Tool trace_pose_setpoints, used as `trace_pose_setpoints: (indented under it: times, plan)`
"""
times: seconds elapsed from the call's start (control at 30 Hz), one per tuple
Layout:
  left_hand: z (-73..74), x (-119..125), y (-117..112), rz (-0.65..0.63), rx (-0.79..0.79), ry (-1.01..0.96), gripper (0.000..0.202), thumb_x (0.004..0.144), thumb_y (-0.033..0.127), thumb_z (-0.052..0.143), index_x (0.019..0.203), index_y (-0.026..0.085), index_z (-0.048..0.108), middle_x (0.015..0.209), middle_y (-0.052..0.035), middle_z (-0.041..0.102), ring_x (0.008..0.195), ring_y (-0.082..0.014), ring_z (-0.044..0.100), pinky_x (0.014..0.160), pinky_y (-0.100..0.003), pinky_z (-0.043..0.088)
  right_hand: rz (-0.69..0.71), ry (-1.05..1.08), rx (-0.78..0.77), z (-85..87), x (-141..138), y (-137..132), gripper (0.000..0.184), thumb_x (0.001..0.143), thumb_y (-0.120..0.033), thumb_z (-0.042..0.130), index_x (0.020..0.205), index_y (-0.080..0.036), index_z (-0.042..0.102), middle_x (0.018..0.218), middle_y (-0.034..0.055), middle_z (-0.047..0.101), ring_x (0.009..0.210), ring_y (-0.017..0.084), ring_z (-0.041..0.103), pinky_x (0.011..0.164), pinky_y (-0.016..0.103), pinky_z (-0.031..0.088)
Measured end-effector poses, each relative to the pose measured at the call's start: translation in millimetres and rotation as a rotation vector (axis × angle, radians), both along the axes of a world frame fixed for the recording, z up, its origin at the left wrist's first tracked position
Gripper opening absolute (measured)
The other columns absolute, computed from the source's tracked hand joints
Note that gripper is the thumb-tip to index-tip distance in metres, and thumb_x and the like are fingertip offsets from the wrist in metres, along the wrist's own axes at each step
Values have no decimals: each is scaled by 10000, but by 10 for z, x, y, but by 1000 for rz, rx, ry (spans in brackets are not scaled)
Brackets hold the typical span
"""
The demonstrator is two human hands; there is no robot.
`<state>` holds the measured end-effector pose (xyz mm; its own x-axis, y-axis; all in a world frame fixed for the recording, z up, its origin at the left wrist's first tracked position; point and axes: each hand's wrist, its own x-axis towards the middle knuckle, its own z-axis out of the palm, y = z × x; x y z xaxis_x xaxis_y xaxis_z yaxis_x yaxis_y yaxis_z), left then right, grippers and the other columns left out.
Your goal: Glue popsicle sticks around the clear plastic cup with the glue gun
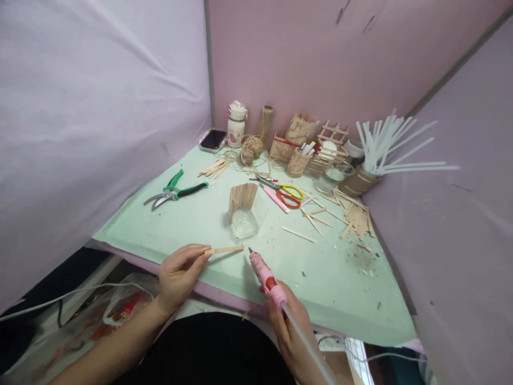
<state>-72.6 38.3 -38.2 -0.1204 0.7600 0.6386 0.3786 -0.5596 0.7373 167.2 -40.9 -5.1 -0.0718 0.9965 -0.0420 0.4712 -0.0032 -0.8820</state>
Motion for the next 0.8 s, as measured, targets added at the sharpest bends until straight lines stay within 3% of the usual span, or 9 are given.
trace_pose_setpoints:
  times: [0.17, 0.33, 0.6, 0.8]
  plan:
    - [-48, -48, -27, -41, -7, 28, 143, 812, 110, 686, 905, 203, 741, 867, -37, 763, 794, -155, 721, 751, -259, 589, -177, 113, -114, -115, 28, -30, 512, 912, -597, 455, 1085, -177, 690, 932, 89, 703, 786, 214, 638, 758, 330, 539]
    - [-63, -68, -47, -49, -42, 44, 133, 827, 122, 675, 917, 200, 736, 890, -44, 763, 816, -161, 721, 781, -278, 590, -246, 84, -164, -47, -39, 110, 655, 858, -707, 428, 947, -126, 717, 744, 71, 663, 683, 211, 608, 692, 343, 526]
    - [-96, -58, -51, -44, -110, -5, 139, 847, 163, 664, 963, 202, 728, 942, -42, 769, 869, -164, 726, 823, -281, 595, -133, 65, -115, 44, -99, 246, 616, 887, -684, 401, 865, -157, 720, 877, 101, 719, 842, 248, 649, 813, 366, 517]
    - [-97, -55, -54, -32, -107, 1, 135, 845, 169, 668, 961, 201, 729, 932, -39, 770, 853, -161, 728, 805, -270, 597, -90, 13, -133, 55, -133, 290, 641, 899, -684, 366, 872, -147, 717, 786, 85, 688, 710, 212, 615, 703, 330, 507]
